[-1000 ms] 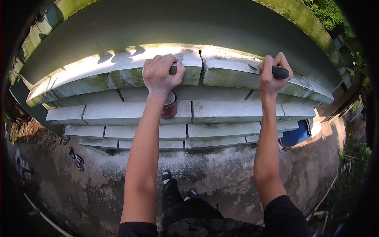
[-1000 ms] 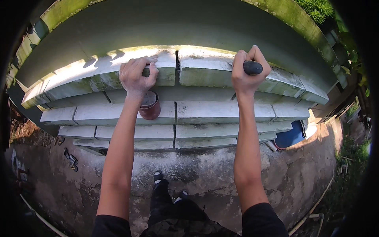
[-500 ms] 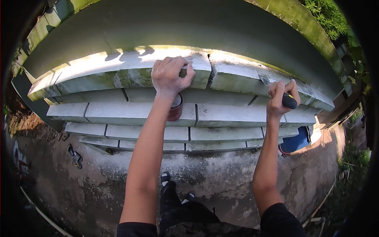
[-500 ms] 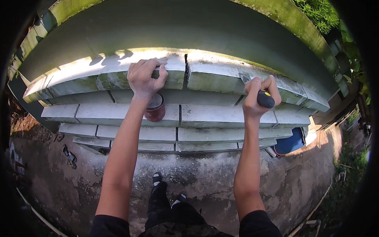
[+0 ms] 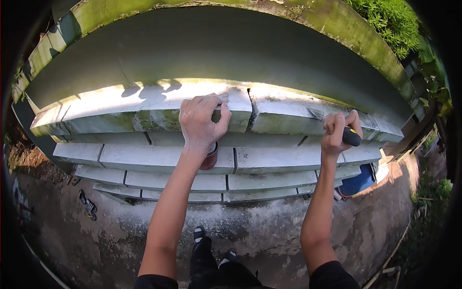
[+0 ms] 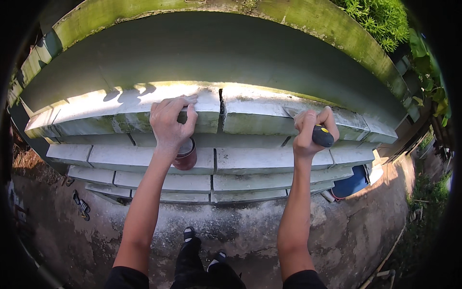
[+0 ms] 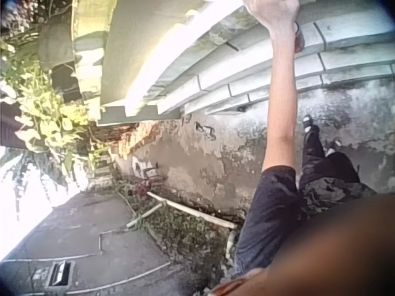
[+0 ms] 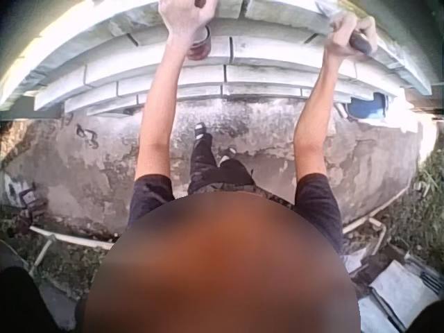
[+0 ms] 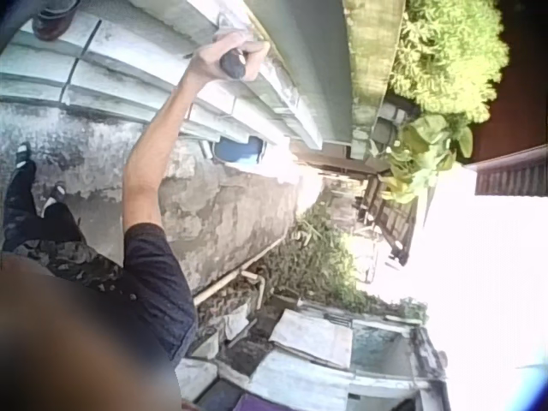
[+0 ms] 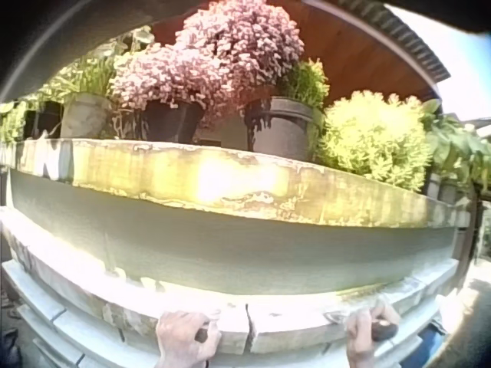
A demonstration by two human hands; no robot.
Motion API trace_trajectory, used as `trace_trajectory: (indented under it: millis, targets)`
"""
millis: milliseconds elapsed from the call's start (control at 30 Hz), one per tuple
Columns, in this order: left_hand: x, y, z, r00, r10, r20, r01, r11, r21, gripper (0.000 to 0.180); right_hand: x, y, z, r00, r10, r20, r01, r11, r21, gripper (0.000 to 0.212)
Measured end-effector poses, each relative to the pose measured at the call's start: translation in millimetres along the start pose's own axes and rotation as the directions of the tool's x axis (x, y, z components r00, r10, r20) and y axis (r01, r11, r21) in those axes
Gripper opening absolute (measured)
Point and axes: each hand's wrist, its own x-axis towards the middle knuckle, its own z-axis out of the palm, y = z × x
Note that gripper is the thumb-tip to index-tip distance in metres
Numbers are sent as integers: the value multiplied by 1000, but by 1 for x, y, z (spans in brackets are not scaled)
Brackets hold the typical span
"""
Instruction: Scraping a crack in an outdoor wall and applying white filler or putty with a scraper.
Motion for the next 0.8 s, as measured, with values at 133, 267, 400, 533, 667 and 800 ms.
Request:
trace_trajectory:
  millis: [133, 267, 400, 533, 667, 800]
  targets:
    - [-4, -2, -10, 991, -80, 108, 84, 996, -35, 10, 14, 12, 20, 993, 115, 26, -110, 983, -146, 35]
    - [-3, -4, -25, 981, -81, 177, 86, 996, -20, 16, -33, -16, 21, 998, -60, 30, 65, 974, -219, 32]
    - [1, 4, -26, 965, -36, 261, 47, 998, -37, 26, -12, 5, 7, 992, -31, -122, -1, 968, -251, 36]
    - [-6, -4, -27, 945, 6, 328, 7, 999, -39, 38, 8, 34, -2, 993, -114, -9, 87, 805, -587, 37]
    - [-10, -6, -26, 932, 36, 360, -25, 999, -34, 43, -11, -22, 8, 996, 18, -84, -34, 981, -190, 32]
    - [-13, -1, -19, 935, 66, 350, -61, 998, -26, 45, -20, -22, -13, 952, -93, -293, 83, 995, -47, 29]
